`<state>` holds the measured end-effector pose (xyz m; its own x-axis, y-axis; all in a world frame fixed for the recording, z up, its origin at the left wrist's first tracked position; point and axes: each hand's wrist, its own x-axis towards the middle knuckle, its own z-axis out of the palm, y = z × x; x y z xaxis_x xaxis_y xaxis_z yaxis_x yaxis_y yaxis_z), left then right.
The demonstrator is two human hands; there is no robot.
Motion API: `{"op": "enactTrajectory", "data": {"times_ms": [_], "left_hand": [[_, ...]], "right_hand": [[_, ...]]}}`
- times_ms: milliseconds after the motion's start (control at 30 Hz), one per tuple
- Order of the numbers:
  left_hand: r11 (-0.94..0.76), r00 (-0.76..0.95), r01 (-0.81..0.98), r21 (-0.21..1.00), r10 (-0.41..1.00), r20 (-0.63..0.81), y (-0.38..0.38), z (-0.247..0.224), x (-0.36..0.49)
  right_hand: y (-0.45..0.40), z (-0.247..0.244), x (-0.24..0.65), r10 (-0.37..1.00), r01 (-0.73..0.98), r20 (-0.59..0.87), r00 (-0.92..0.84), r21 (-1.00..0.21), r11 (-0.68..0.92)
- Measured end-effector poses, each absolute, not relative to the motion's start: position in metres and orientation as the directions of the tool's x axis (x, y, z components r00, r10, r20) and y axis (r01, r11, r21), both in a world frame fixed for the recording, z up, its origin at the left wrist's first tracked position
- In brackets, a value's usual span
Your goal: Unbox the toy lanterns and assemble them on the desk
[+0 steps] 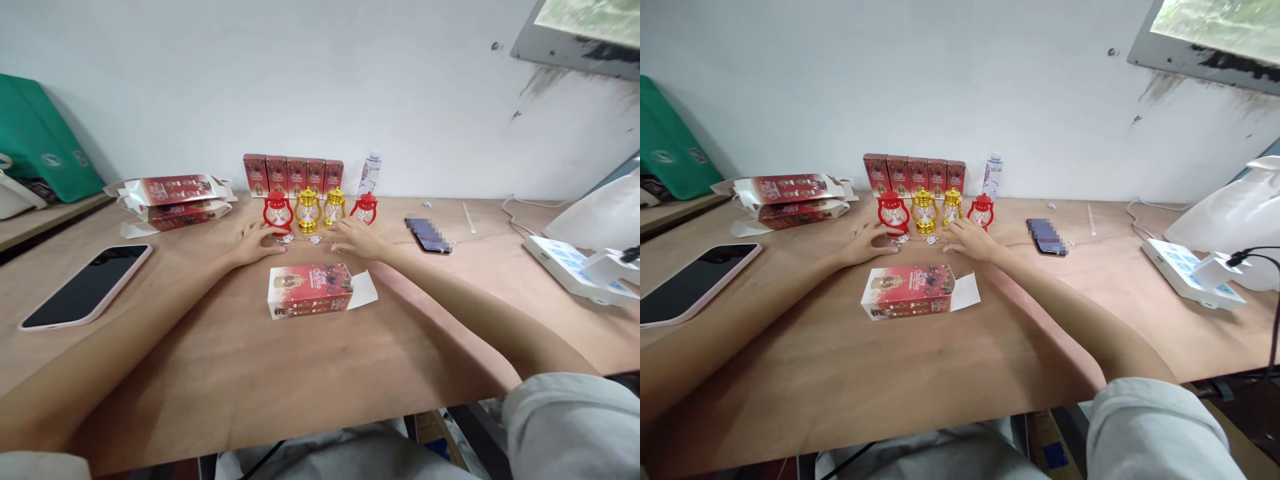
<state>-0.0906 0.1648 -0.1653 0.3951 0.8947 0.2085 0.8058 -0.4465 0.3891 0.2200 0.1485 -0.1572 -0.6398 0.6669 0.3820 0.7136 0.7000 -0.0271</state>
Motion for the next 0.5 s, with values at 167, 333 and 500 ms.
{"op": "enactTrajectory", "data": {"times_ms": [167,333,500], "left_hand": [[-0.508,0.428,0.744,0.434,0.861,0.274,0.154,-0.17,-0.105],[-0.481,0.372,0.748,0.457,0.874,0.312,0.144,-0.172,-0.109],[-0.466,0.358,0.741,0.484,0.884,0.302,0.141,-0.173,-0.11]], "right_hand": [[0.127,-0.168,0.248,0.73,0.784,0.42,-0.539,-0.067,0.618],[0.131,-0.171,0.242,0.78,0.829,0.445,-0.441,-0.13,0.544],[0.141,-0.172,0.234,0.8,0.87,0.46,-0.386,-0.107,0.482]]}}
